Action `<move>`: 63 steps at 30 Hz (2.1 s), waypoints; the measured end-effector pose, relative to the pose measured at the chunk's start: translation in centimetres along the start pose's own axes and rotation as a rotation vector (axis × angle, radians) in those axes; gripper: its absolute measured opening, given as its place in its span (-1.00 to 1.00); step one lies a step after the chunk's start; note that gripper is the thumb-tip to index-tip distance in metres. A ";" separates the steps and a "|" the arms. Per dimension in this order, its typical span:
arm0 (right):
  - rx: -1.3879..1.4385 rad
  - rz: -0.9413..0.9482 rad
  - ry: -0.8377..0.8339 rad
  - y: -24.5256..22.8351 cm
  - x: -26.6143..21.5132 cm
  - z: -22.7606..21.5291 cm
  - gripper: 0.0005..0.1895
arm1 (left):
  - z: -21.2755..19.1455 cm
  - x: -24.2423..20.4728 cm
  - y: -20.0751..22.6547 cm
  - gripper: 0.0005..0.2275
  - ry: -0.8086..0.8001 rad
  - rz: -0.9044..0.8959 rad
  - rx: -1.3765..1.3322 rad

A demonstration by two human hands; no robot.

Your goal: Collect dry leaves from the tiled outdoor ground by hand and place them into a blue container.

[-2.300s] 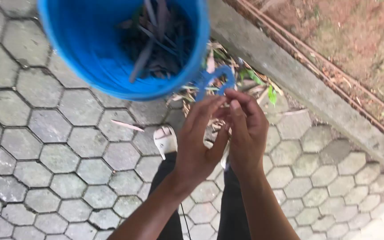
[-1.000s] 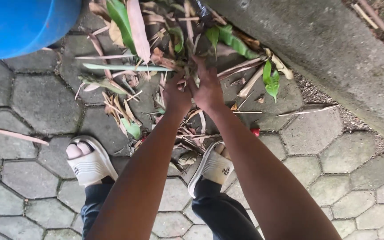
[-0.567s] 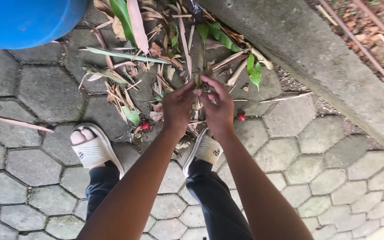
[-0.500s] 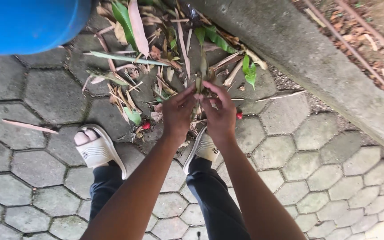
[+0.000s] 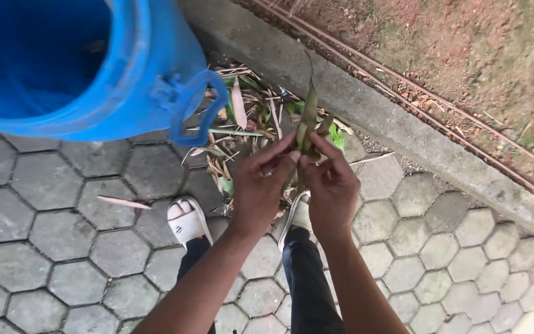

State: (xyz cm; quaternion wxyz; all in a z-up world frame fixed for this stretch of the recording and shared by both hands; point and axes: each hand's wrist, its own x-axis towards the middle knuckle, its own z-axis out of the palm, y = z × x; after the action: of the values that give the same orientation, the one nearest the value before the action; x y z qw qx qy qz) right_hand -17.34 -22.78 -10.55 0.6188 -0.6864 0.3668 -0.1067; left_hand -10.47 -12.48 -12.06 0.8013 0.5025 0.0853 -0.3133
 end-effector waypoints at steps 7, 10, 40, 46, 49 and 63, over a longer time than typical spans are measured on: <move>0.140 -0.130 -0.155 -10.2 -2.8 10.3 -0.55 | -4.8 -2.6 13.0 -0.64 0.035 0.073 -0.172; 0.164 -0.210 -0.192 -12.2 -3.3 15.3 -0.55 | -8.4 -2.8 16.5 -0.63 0.053 0.143 -0.155; 0.025 -0.130 -0.161 -9.0 -6.3 15.8 -0.57 | -10.1 -6.5 16.9 -0.67 0.037 0.366 0.667; -0.020 0.085 0.019 2.5 -6.4 4.5 -0.67 | -7.9 -8.2 0.2 -0.72 -0.097 0.042 0.584; -0.199 0.151 0.082 11.6 -7.2 -0.9 -0.68 | -11.1 -8.0 -13.0 -0.76 -0.116 -0.030 0.563; -0.659 0.030 -0.177 48.2 -2.7 -4.6 -0.57 | -25.9 2.8 -45.6 -0.54 0.104 -0.047 1.352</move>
State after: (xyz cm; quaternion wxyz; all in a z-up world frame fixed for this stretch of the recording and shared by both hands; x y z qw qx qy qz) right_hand -39.91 -22.97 -53.44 0.3946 -0.8507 0.3364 0.0866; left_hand -30.42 -5.01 -60.05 0.2986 0.9055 -0.0802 -0.2905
